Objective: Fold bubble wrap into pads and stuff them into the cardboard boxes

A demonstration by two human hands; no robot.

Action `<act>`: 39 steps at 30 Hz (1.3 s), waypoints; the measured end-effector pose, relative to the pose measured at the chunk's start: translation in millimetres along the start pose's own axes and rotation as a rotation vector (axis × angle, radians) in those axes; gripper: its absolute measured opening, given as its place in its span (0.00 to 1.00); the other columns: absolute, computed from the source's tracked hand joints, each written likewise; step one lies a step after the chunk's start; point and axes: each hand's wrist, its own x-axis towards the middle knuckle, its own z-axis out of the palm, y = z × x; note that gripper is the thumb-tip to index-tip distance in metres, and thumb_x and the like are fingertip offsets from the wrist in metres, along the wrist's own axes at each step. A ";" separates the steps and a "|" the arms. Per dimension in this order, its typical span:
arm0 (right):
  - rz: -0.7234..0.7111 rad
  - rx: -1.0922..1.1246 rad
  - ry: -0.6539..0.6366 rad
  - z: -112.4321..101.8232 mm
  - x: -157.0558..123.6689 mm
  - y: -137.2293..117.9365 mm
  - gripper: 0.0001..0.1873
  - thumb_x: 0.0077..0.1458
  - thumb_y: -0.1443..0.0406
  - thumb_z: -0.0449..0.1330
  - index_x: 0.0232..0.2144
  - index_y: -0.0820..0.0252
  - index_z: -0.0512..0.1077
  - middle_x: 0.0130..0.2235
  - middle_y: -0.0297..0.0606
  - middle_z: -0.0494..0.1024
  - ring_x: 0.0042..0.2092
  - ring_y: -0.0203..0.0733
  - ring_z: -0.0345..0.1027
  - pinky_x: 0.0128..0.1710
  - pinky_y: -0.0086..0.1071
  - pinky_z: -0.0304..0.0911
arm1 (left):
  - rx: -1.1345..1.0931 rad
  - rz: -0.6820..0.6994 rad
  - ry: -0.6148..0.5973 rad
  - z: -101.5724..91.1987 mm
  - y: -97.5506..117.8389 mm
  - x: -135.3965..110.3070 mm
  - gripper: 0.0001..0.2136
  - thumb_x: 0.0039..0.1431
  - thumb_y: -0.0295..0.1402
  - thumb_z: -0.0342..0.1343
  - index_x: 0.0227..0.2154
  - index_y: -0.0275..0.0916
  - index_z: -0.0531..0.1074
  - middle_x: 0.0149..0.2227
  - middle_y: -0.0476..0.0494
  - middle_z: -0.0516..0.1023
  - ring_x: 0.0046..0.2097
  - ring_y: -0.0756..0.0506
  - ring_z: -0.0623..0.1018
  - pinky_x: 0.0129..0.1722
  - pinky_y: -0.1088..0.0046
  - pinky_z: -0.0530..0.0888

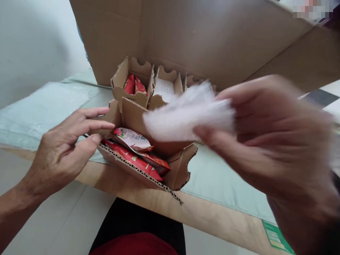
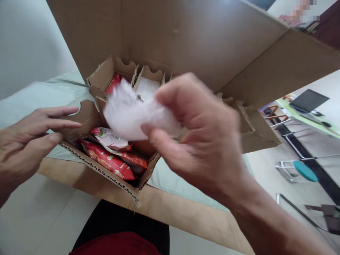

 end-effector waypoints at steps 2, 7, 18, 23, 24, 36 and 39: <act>-0.093 -0.162 -0.163 3.4 0.3 4.1 0.04 0.59 0.64 0.60 0.38 0.55 0.72 0.31 0.32 0.77 0.28 0.37 0.68 0.26 0.29 0.59 | -0.014 0.015 0.008 2.1 -0.2 1.0 0.12 0.67 0.35 0.52 0.44 0.47 0.80 0.59 0.50 0.78 0.62 0.41 0.75 0.64 0.58 0.69; -0.107 -0.481 -0.363 18.0 2.3 4.5 0.08 0.61 0.61 0.58 0.30 0.57 0.70 0.24 0.33 0.72 0.26 0.38 0.66 0.27 0.30 0.52 | -0.043 0.038 0.016 6.9 -0.4 2.7 0.13 0.68 0.34 0.50 0.43 0.46 0.81 0.59 0.47 0.78 0.62 0.41 0.76 0.63 0.58 0.70; -0.060 -0.763 -0.772 64.2 27.3 -4.9 0.05 0.61 0.67 0.61 0.33 0.59 0.77 0.28 0.43 0.82 0.32 0.50 0.79 0.26 0.33 0.60 | -0.080 0.084 0.055 13.7 -3.2 1.7 0.13 0.68 0.31 0.49 0.43 0.43 0.80 0.57 0.44 0.79 0.60 0.42 0.76 0.61 0.59 0.71; -0.098 -0.670 -0.850 77.4 26.3 -5.2 0.12 0.66 0.67 0.56 0.37 0.62 0.80 0.32 0.46 0.84 0.34 0.51 0.80 0.28 0.35 0.62 | -0.092 0.088 0.067 17.4 -5.3 2.7 0.13 0.68 0.32 0.50 0.43 0.47 0.80 0.57 0.48 0.79 0.60 0.41 0.77 0.62 0.58 0.71; -0.099 -0.646 -0.897 77.6 28.5 -6.6 0.12 0.66 0.67 0.56 0.37 0.62 0.80 0.33 0.46 0.85 0.35 0.50 0.80 0.29 0.35 0.62 | -0.098 0.084 0.066 17.7 -5.4 2.6 0.13 0.68 0.32 0.50 0.43 0.49 0.80 0.57 0.49 0.79 0.60 0.41 0.77 0.62 0.57 0.72; 0.146 -0.200 0.108 -14.2 -81.5 41.8 0.11 0.64 0.54 0.61 0.37 0.52 0.78 0.34 0.35 0.84 0.30 0.41 0.76 0.27 0.30 0.69 | -0.448 -0.419 0.178 28.0 -61.0 -36.5 0.27 0.65 0.49 0.57 0.66 0.54 0.67 0.68 0.49 0.69 0.70 0.35 0.65 0.73 0.54 0.58; 0.249 -0.041 0.050 21.3 -133.4 57.2 0.18 0.61 0.53 0.64 0.51 0.51 0.77 0.46 0.42 0.85 0.42 0.49 0.81 0.38 0.38 0.77 | -0.636 -0.465 0.168 39.6 -67.8 -38.1 0.27 0.64 0.51 0.58 0.62 0.46 0.72 0.66 0.44 0.72 0.70 0.34 0.65 0.72 0.56 0.61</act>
